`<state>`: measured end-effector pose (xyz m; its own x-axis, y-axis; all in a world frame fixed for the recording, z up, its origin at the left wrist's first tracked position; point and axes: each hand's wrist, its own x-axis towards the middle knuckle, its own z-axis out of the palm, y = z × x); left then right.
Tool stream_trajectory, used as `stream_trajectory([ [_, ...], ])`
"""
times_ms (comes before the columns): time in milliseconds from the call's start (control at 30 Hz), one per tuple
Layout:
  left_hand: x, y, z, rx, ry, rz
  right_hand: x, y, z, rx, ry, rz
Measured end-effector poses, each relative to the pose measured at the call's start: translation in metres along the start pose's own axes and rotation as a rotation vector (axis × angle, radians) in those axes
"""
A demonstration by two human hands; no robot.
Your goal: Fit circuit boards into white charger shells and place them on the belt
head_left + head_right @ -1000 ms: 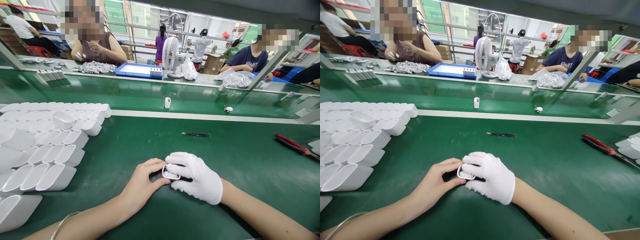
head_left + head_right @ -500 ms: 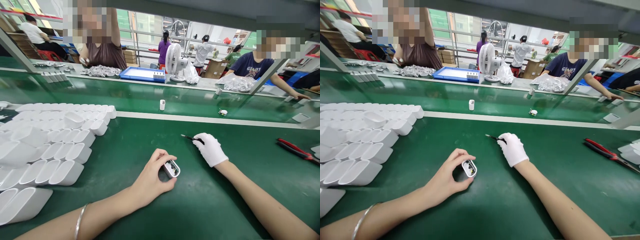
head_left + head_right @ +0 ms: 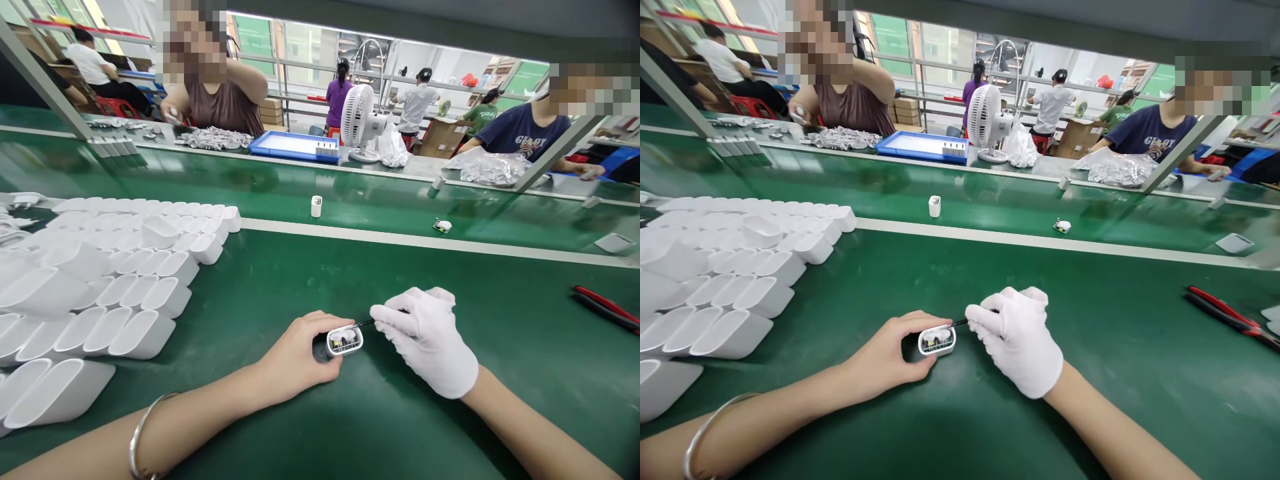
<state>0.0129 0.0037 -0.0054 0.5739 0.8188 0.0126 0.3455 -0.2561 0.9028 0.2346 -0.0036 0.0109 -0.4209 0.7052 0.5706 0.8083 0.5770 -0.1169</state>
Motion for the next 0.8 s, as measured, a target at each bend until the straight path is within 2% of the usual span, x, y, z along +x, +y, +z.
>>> stream_trajectory([
  [233, -0.001, -0.002, -0.001, -0.031, -0.002, -0.123, 0.001, -0.006, -0.002, -0.053, -0.027, 0.065],
  [467, -0.001, -0.002, 0.001, -0.026, 0.017, -0.149, -0.001, -0.013, 0.001, -0.110, 0.040, 0.066],
  [667, 0.000, -0.001, 0.001, 0.001, 0.010, -0.142, 0.002, -0.015, 0.001, -0.053, -0.050, 0.008],
  [800, 0.000, -0.001, 0.001, 0.005, 0.012, -0.137, 0.002, -0.009, -0.003, -0.005, -0.050, 0.047],
])
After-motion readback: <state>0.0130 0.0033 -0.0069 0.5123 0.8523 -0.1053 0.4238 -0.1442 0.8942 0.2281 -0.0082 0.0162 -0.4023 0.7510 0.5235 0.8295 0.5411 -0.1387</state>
